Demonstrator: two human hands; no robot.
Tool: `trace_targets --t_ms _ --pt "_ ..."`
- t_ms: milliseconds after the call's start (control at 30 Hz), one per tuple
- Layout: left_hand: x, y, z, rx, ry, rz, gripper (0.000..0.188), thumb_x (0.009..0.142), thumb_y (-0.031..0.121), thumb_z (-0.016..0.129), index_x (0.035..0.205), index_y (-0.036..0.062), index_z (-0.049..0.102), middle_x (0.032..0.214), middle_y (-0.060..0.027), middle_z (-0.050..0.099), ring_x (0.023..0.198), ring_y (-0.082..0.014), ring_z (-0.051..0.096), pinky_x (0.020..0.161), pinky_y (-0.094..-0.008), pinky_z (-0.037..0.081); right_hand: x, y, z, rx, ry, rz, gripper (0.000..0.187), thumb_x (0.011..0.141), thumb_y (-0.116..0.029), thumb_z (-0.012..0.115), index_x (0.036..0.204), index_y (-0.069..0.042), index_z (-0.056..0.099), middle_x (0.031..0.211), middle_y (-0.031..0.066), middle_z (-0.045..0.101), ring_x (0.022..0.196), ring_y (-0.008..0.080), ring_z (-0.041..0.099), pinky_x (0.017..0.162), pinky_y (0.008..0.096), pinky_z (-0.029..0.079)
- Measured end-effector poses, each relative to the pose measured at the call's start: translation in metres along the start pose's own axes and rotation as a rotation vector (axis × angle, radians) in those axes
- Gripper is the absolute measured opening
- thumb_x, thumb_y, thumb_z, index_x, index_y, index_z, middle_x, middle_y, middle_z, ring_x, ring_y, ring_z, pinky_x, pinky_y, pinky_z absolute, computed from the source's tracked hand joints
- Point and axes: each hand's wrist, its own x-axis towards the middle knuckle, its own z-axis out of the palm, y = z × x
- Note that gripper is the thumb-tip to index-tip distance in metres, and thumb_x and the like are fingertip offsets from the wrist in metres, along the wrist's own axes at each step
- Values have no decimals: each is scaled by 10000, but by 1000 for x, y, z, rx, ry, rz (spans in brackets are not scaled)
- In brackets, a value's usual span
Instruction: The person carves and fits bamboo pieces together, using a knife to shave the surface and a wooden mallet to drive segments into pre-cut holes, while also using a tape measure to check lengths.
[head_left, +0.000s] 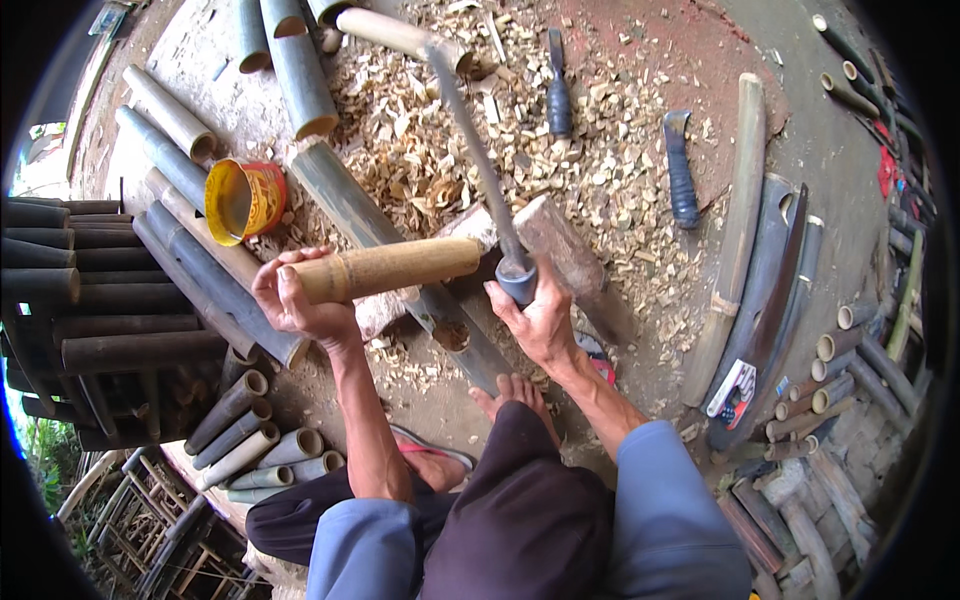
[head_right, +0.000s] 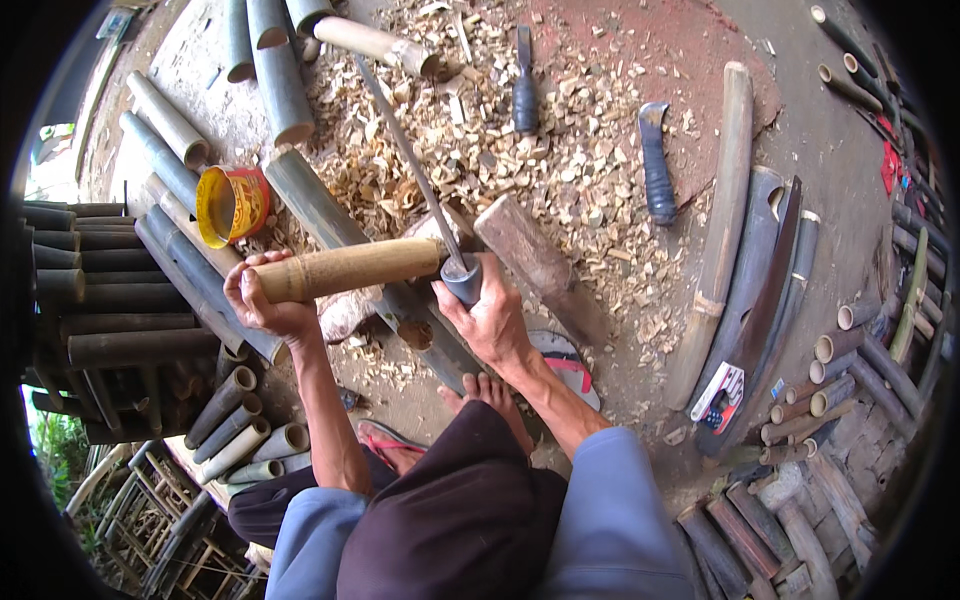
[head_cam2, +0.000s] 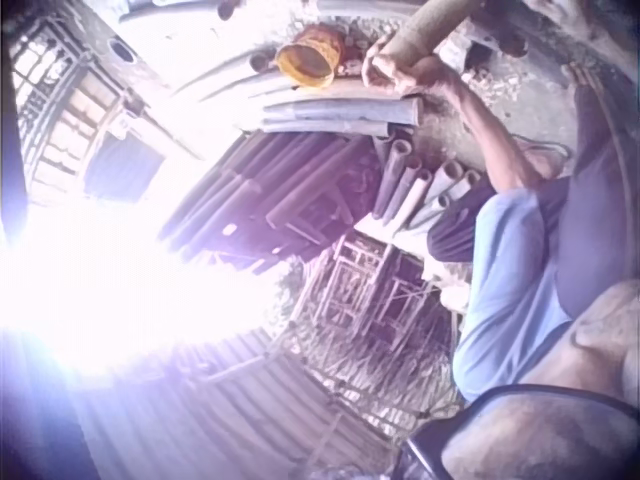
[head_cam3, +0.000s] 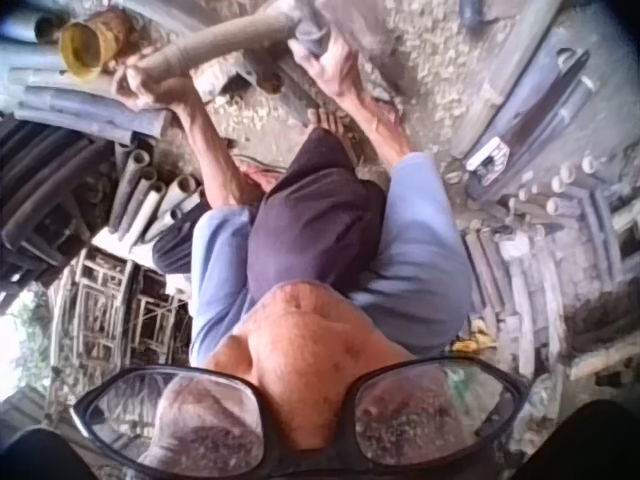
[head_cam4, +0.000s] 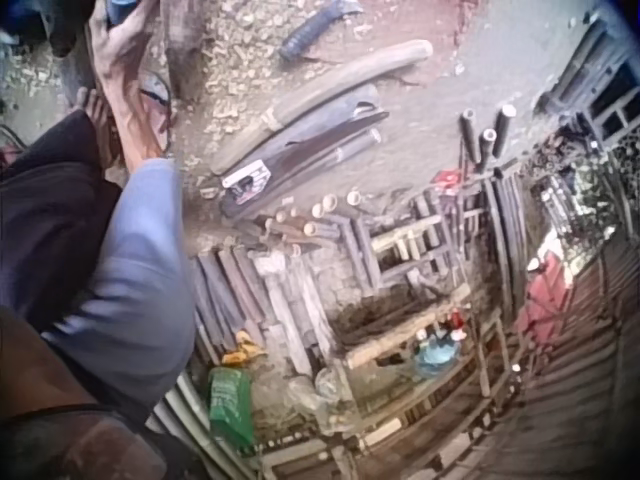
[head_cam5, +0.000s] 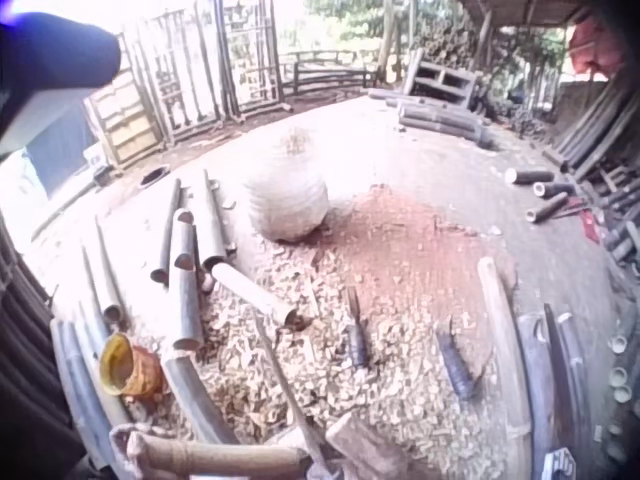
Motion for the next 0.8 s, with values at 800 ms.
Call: trace_targets --t_ms 800 --pt "-9 13 2 -20 -242 -33 338 755 166 533 1046 10 460 812 -143 529 735 -272 587 735 -443 525 -11 32 3 149 13 20 303 791 -208 697 914 -13 500 705 130 633 663 227 665 548 338 512"
